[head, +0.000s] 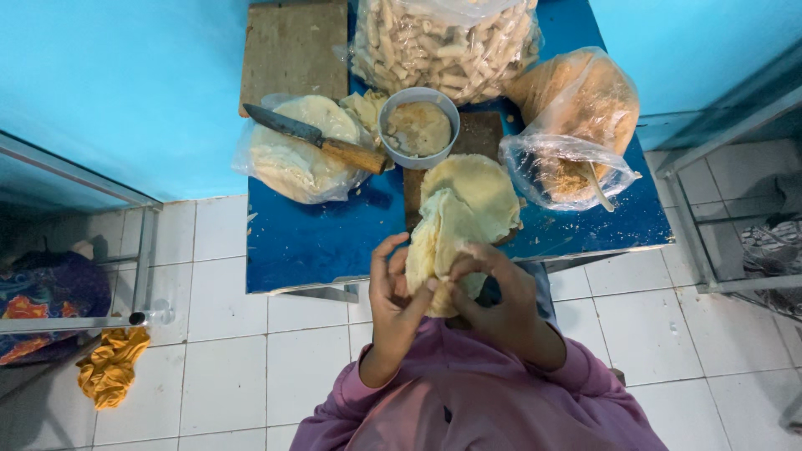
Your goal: The person peels thin sheets off round dough discs by hand, stretching and folding the separated layers, and works through the dough pieces one at a time on the table. A knife, a bowl of dough, and bags of dough pieces sit on the work surface.
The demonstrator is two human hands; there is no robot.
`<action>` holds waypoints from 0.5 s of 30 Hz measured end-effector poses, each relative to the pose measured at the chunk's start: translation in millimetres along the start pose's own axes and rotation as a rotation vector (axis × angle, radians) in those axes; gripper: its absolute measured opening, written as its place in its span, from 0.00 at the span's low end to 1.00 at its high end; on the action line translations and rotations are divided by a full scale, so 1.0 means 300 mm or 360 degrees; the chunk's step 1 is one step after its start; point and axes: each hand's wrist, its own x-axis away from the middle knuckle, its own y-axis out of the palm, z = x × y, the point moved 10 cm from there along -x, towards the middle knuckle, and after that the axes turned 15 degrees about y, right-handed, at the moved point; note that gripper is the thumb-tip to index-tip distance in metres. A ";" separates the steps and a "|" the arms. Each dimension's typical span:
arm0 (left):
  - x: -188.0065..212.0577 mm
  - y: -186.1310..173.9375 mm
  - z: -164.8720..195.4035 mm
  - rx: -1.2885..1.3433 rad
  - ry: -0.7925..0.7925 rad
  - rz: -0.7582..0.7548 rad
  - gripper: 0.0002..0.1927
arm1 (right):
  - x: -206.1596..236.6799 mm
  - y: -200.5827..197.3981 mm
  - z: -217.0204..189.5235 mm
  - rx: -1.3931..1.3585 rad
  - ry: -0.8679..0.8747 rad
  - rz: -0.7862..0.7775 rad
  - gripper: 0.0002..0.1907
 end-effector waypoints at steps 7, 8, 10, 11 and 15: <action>-0.010 -0.007 0.027 -0.0482 0.0133 -0.0044 0.38 | 0.003 0.050 0.140 -0.0526 0.0377 -0.0233 0.31; -0.011 -0.008 0.025 -0.0484 0.0127 -0.0039 0.38 | 0.003 0.054 0.148 -0.0570 0.0400 -0.0251 0.31; -0.014 0.007 0.041 -0.0538 0.0204 -0.0117 0.41 | 0.004 0.056 0.153 -0.0516 0.0392 -0.0235 0.31; -0.015 0.014 0.050 -0.0566 0.0244 -0.0155 0.43 | 0.006 0.058 0.155 -0.0489 0.0387 -0.0230 0.31; -0.014 -0.006 0.034 -0.0558 0.0152 -0.0079 0.38 | 0.012 0.056 0.175 -0.0541 0.0367 -0.0234 0.30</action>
